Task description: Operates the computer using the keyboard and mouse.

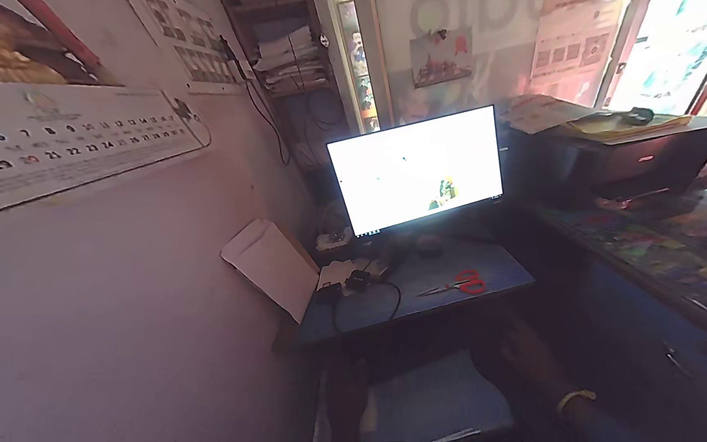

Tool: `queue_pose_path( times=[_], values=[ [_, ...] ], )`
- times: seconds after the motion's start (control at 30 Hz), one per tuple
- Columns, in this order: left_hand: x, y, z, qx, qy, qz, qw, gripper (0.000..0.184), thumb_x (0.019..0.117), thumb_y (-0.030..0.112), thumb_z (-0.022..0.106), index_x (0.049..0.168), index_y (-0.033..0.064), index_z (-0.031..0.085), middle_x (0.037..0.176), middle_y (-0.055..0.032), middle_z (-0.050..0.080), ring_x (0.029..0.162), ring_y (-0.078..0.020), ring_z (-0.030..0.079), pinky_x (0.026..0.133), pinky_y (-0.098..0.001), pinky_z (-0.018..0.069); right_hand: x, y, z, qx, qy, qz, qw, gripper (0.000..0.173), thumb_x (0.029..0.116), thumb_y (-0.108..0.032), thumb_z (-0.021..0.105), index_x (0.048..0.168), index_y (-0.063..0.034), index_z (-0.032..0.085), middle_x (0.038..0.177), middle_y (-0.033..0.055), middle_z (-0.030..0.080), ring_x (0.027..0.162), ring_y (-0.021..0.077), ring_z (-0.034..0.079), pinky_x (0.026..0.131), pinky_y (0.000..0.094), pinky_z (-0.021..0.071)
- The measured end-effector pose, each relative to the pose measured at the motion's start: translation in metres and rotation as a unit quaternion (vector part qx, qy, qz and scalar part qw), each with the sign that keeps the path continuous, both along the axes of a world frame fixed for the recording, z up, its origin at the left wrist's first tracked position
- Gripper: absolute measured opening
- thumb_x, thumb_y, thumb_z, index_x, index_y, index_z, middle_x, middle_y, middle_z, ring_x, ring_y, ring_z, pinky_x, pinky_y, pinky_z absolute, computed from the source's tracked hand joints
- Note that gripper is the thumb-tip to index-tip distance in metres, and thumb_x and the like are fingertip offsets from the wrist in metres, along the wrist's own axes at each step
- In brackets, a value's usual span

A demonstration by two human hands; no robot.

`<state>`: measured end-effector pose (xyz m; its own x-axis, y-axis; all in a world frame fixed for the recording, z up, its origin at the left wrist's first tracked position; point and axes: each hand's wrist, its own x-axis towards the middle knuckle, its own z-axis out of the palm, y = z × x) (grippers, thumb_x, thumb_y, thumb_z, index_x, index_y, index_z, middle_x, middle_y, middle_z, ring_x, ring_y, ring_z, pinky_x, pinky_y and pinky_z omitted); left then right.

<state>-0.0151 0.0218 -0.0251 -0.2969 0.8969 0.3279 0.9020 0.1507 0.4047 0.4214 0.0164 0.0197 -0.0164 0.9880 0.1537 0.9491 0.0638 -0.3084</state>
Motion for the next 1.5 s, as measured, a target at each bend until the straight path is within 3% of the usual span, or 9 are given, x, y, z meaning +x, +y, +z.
queue_pose_path(
  times=[0.13,0.33,0.47,0.77,0.97,1.27,1.5],
  values=[
    [0.006,0.002,0.009,-0.008,0.010,0.004,1.000,0.060,0.0987,0.047,0.058,0.138,0.0024,0.060,0.139,-0.0218,0.061,0.131,-0.0382,0.058,0.109,-0.0557,0.0460,0.004,-0.005,0.005,-0.034,0.011,-0.016,0.999,0.053,0.1011,-0.040,0.058,0.150,-0.0191,0.053,0.158,0.0141,0.045,0.145,0.0319,0.044,0.117,0.0483,0.0409],
    [0.005,0.001,0.006,-0.007,0.014,-0.006,1.000,0.055,0.1006,0.044,0.056,0.138,0.0041,0.061,0.141,-0.0217,0.060,0.133,-0.0382,0.056,0.112,-0.0567,0.0431,0.004,-0.007,0.001,-0.006,-0.008,-0.029,1.000,0.054,0.1010,-0.040,0.057,0.147,-0.0123,0.055,0.154,0.0178,0.049,0.142,0.0342,0.048,0.114,0.0493,0.0441],
    [0.004,0.001,0.007,-0.011,-0.014,-0.008,1.000,0.058,0.1008,0.044,0.057,0.142,0.0028,0.056,0.137,-0.0228,0.062,0.128,-0.0385,0.060,0.108,-0.0578,0.0464,0.004,-0.001,-0.004,-0.003,0.004,-0.049,0.999,0.051,0.0992,-0.040,0.057,0.143,-0.0136,0.059,0.153,0.0168,0.049,0.138,0.0339,0.051,0.109,0.0483,0.0485],
    [0.003,-0.003,0.007,-0.022,-0.020,-0.005,1.000,0.060,0.1005,0.045,0.057,0.142,0.0015,0.056,0.136,-0.0244,0.062,0.127,-0.0399,0.061,0.107,-0.0576,0.0474,0.004,0.000,-0.005,-0.013,0.000,-0.049,0.999,0.054,0.0997,-0.042,0.056,0.147,-0.0154,0.056,0.155,0.0172,0.047,0.141,0.0324,0.048,0.112,0.0468,0.0459],
    [0.002,-0.001,0.005,-0.020,-0.015,-0.005,1.000,0.060,0.1013,0.047,0.055,0.140,0.0018,0.058,0.134,-0.0243,0.063,0.125,-0.0402,0.061,0.106,-0.0589,0.0481,0.006,-0.002,-0.009,0.012,-0.013,-0.035,0.999,0.051,0.0990,-0.041,0.057,0.144,-0.0167,0.058,0.150,0.0160,0.052,0.140,0.0327,0.050,0.113,0.0464,0.0456],
    [0.003,-0.002,0.006,0.018,0.002,-0.010,1.000,0.059,0.1009,0.045,0.054,0.137,-0.0020,0.059,0.137,-0.0267,0.061,0.127,-0.0414,0.060,0.107,-0.0584,0.0473,0.004,0.000,-0.008,0.012,-0.023,-0.039,0.999,0.048,0.0947,-0.040,0.060,0.131,-0.0096,0.066,0.148,0.0202,0.053,0.138,0.0372,0.050,0.112,0.0499,0.0455],
    [0.001,0.004,0.004,0.006,-0.003,-0.010,1.000,0.059,0.1012,0.045,0.055,0.138,-0.0014,0.058,0.140,-0.0262,0.058,0.130,-0.0400,0.058,0.109,-0.0569,0.0460,0.002,0.001,0.003,-0.005,-0.006,-0.043,0.999,0.046,0.0936,-0.038,0.062,0.131,-0.0103,0.066,0.147,0.0166,0.054,0.136,0.0352,0.052,0.109,0.0492,0.0475]
  ],
)
